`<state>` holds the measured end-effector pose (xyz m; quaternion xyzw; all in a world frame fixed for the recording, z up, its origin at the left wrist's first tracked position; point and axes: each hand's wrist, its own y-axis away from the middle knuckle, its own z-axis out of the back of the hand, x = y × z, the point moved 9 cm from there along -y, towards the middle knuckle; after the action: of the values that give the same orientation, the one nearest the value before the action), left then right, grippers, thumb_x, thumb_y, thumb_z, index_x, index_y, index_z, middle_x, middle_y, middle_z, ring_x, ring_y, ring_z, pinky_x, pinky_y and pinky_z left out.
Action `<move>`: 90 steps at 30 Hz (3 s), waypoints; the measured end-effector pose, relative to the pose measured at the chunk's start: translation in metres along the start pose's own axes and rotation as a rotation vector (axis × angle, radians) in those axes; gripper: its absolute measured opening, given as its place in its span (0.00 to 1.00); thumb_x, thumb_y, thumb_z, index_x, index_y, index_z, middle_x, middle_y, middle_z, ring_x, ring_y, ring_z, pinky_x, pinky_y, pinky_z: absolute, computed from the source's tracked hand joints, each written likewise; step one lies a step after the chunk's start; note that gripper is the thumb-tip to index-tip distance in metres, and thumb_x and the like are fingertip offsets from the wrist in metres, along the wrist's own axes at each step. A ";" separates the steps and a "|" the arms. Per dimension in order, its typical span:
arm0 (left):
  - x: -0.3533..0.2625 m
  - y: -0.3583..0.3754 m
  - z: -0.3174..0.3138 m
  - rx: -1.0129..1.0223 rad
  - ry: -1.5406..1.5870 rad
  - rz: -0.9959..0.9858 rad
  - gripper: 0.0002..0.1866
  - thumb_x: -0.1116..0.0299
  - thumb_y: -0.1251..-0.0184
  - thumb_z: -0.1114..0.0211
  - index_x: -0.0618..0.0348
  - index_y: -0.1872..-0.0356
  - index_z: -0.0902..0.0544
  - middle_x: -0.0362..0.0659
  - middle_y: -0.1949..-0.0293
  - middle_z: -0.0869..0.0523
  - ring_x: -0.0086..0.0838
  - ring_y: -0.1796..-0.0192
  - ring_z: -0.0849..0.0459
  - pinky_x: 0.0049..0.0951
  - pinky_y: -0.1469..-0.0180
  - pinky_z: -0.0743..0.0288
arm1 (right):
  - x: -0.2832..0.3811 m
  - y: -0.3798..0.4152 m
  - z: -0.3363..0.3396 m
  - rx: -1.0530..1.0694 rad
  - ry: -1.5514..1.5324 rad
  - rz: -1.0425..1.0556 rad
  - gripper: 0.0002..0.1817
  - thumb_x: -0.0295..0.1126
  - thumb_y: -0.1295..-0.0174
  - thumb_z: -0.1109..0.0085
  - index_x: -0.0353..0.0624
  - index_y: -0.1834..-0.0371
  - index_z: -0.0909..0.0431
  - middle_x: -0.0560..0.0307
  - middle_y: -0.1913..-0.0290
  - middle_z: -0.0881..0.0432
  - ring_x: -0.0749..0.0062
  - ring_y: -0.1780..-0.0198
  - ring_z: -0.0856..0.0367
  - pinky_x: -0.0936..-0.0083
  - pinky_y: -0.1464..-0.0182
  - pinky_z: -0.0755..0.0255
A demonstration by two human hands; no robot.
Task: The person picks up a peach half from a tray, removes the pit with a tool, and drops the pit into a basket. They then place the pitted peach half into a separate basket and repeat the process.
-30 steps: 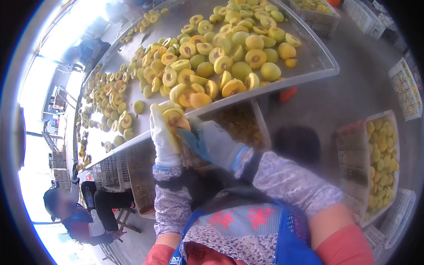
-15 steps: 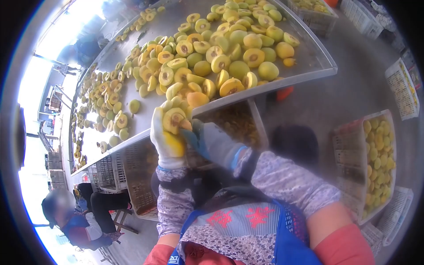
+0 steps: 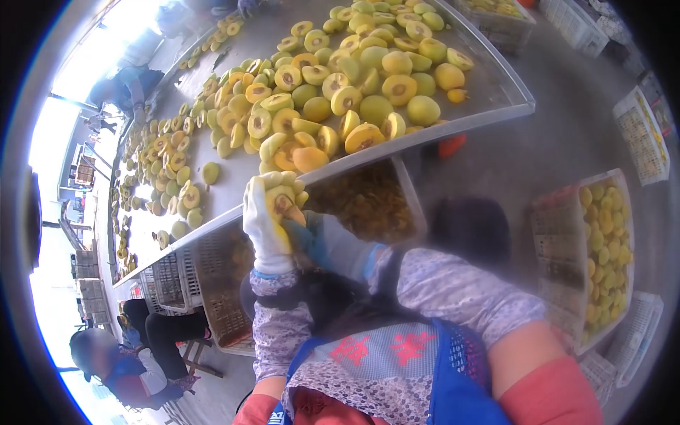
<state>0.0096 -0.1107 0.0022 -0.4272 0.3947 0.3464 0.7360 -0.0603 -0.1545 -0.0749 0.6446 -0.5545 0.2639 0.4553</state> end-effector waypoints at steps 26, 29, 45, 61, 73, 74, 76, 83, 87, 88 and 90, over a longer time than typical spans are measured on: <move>0.035 0.009 -0.008 -0.200 0.647 0.333 0.18 0.57 0.16 0.55 0.62 0.53 0.24 0.51 0.52 0.17 0.38 0.54 0.13 0.39 0.54 0.13 | 0.004 0.006 0.010 -0.134 0.061 0.208 0.22 0.48 0.24 0.45 0.35 0.48 0.21 0.60 0.59 0.14 0.82 0.58 0.19 0.78 0.55 0.21; 0.032 0.010 -0.010 -0.196 0.704 0.309 0.16 0.59 0.16 0.53 0.61 0.52 0.24 0.51 0.53 0.15 0.39 0.55 0.13 0.39 0.54 0.13 | 0.005 0.006 0.009 -0.075 0.044 0.234 0.23 0.48 0.23 0.45 0.35 0.46 0.22 0.60 0.57 0.14 0.82 0.56 0.19 0.78 0.54 0.21; 0.032 0.003 -0.001 -0.205 0.764 0.418 0.20 0.57 0.19 0.48 0.66 0.62 0.17 0.52 0.66 0.12 0.33 0.69 0.14 0.28 0.66 0.18 | -0.002 0.006 0.006 -0.007 0.051 0.125 0.27 0.56 0.26 0.46 0.39 0.48 0.23 0.61 0.66 0.19 0.81 0.67 0.20 0.79 0.64 0.21; 0.036 -0.002 -0.016 0.231 0.485 0.463 0.26 0.54 0.20 0.49 0.66 0.67 0.14 0.49 0.70 0.11 0.27 0.73 0.15 0.23 0.69 0.21 | 0.021 0.043 0.002 0.182 0.118 -0.515 0.31 0.68 0.28 0.57 0.51 0.73 0.29 0.70 0.81 0.34 0.84 0.83 0.40 0.82 0.81 0.43; 0.027 0.005 -0.026 0.261 0.666 0.490 0.27 0.53 0.19 0.51 0.66 0.71 0.17 0.51 0.74 0.14 0.31 0.77 0.20 0.27 0.71 0.25 | 0.000 0.048 0.006 0.273 -0.084 -0.546 0.28 0.64 0.28 0.51 0.52 0.72 0.27 0.74 0.82 0.36 0.86 0.83 0.44 0.84 0.80 0.48; 0.025 0.004 -0.025 0.270 0.630 0.467 0.26 0.52 0.19 0.52 0.65 0.70 0.18 0.52 0.74 0.15 0.31 0.76 0.20 0.27 0.71 0.25 | 0.000 0.047 0.006 0.290 -0.072 -0.547 0.27 0.62 0.27 0.51 0.50 0.71 0.25 0.72 0.83 0.34 0.86 0.83 0.41 0.84 0.79 0.46; 0.033 0.005 -0.028 0.182 0.732 0.486 0.25 0.51 0.19 0.52 0.63 0.68 0.20 0.51 0.73 0.15 0.32 0.75 0.19 0.28 0.71 0.24 | -0.005 0.044 0.003 0.309 -0.061 -0.548 0.27 0.59 0.26 0.50 0.48 0.70 0.23 0.70 0.83 0.32 0.85 0.83 0.39 0.83 0.78 0.44; 0.038 0.011 -0.017 -0.141 0.767 0.603 0.19 0.50 0.20 0.48 0.55 0.63 0.25 0.47 0.65 0.15 0.32 0.70 0.18 0.33 0.68 0.19 | 0.004 0.011 0.015 0.124 0.512 0.117 0.23 0.50 0.24 0.48 0.36 0.56 0.20 0.56 0.71 0.17 0.71 0.68 0.20 0.72 0.63 0.26; 0.056 0.002 -0.014 -0.223 1.242 0.710 0.11 0.55 0.25 0.44 0.49 0.62 0.25 0.35 0.64 0.20 0.26 0.65 0.20 0.24 0.72 0.23 | 0.031 0.034 0.004 0.118 0.872 0.475 0.23 0.49 0.25 0.44 0.36 0.53 0.21 0.57 0.71 0.17 0.74 0.68 0.21 0.71 0.61 0.26; 0.054 0.000 0.001 -0.256 1.101 0.646 0.11 0.54 0.25 0.44 0.49 0.62 0.24 0.35 0.64 0.19 0.27 0.65 0.20 0.24 0.71 0.23 | 0.023 0.031 0.005 0.122 0.874 0.477 0.23 0.49 0.25 0.44 0.36 0.53 0.21 0.57 0.71 0.17 0.74 0.68 0.21 0.71 0.61 0.26; 0.044 -0.003 0.034 -0.351 0.932 0.565 0.11 0.54 0.25 0.44 0.49 0.60 0.23 0.36 0.60 0.16 0.28 0.63 0.18 0.27 0.66 0.21 | -0.018 0.013 0.032 0.029 0.518 0.160 0.18 0.38 0.25 0.47 0.37 0.42 0.22 0.53 0.53 0.15 0.65 0.52 0.16 0.69 0.45 0.22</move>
<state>0.0418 -0.0735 -0.0240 -0.5285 0.7130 0.3650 0.2813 -0.0824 -0.1738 -0.1004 0.5161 -0.4648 0.4633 0.5503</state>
